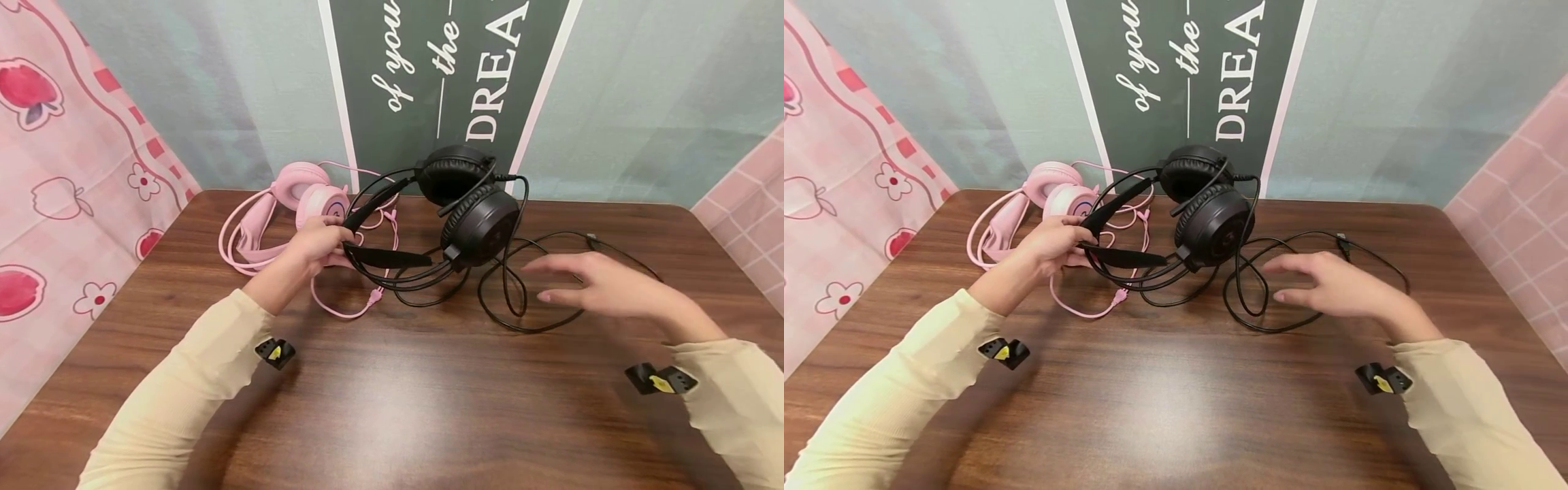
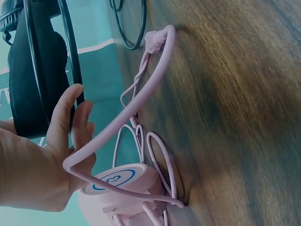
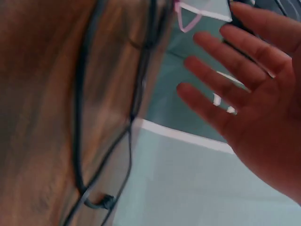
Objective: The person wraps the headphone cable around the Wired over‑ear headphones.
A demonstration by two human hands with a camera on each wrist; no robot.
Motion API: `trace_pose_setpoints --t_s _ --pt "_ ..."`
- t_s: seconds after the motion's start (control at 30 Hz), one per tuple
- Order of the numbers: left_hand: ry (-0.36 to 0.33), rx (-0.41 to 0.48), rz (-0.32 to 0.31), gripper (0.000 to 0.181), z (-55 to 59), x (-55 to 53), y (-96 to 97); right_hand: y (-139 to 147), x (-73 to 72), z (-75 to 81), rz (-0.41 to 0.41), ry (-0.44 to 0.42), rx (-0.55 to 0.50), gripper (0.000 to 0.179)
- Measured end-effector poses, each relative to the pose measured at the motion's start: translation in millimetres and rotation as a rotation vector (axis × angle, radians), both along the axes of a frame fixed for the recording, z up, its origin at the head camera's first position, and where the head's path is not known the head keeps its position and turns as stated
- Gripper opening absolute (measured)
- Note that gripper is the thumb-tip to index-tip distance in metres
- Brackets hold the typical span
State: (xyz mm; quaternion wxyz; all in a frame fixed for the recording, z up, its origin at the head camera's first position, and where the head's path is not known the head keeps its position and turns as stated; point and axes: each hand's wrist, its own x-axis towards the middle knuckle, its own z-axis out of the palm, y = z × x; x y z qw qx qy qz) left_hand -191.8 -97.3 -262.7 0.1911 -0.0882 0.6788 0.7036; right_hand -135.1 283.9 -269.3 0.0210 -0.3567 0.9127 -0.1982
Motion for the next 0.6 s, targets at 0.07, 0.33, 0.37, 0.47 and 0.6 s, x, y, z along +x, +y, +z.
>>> trace_pose_setpoints --t_s 0.07,0.33,0.37,0.47,0.6 --pt "-0.006 0.02 0.012 0.025 0.9 -0.3 -0.7 -4.4 -0.4 -5.5 0.063 -0.021 0.011 0.036" --pt "-0.044 0.052 0.062 0.016 4.0 -2.2 -8.3 -3.6 -6.0 -20.3 0.139 0.041 -0.008 0.024" --pt "-0.039 0.059 0.063 0.016 3.8 -2.3 -10.2 -1.4 -6.7 -19.9 0.131 0.053 -0.021 0.024" --pt "-0.017 0.065 0.068 0.015 3.0 -2.3 -15.0 5.7 -8.7 -17.9 0.096 0.075 -0.052 0.026" --pt "0.011 0.062 0.084 0.015 3.5 -1.6 -20.2 14.8 -9.9 -15.1 0.043 0.082 -0.094 0.027"
